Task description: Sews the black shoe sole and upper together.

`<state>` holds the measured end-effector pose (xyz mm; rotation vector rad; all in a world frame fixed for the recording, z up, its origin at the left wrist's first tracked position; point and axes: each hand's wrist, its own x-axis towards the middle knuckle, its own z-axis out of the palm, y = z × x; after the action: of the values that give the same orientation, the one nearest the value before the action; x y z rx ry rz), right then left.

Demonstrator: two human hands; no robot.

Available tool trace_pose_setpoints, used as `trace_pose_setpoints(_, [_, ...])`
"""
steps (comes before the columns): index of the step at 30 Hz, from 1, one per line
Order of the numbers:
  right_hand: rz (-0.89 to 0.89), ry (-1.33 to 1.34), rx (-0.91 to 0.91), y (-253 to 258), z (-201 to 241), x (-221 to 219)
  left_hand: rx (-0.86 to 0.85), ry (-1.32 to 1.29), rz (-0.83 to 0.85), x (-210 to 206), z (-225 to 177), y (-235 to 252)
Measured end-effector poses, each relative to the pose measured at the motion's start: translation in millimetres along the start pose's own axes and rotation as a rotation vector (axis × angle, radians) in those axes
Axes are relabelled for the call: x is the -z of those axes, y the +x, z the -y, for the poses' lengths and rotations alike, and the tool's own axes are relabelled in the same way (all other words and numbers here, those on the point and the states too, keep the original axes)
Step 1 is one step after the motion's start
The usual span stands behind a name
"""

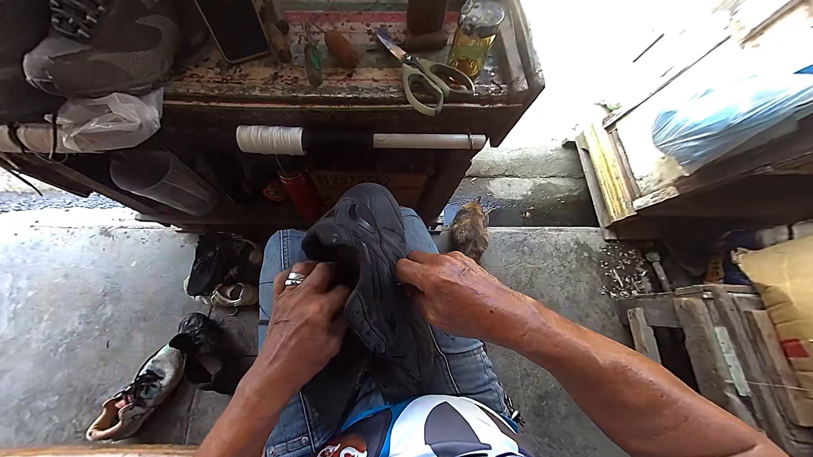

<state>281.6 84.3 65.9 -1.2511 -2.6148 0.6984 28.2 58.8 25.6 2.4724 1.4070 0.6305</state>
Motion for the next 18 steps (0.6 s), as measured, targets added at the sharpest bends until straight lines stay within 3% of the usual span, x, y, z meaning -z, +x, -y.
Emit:
trace_pose_setpoints(5, [-0.108, 0.124, 0.044, -1, -12, -11, 0.063, -0.396, 0.017, 34, 10, -11])
trace_pose_setpoints(8, [-0.171, 0.165, 0.078, -2, -17, -16, 0.044, -1.022, 0.069, 54, 18, -13])
trace_pose_setpoints(11, [-0.198, 0.161, 0.101, -2, -19, -19, 0.110, -1.631, 0.084, 42, 13, -7])
trace_pose_setpoints(13, [-0.208, 0.151, 0.108, -3, -20, -20, 0.311, -1.583, 0.011, 31, 3, -1])
trace_pose_setpoints(14, [-0.215, 0.153, 0.113, -3, -21, -21, 0.395, -1.395, -0.039, 25, -3, 2])
trace_pose_setpoints(16, [-0.227, 0.155, 0.124, -3, -24, -21, 0.407, -0.902, -0.065, 12, -15, 9])
trace_pose_setpoints(18, [-0.230, 0.161, 0.134, -3, -25, -22, 0.345, -0.615, -0.032, 0, -21, 10])
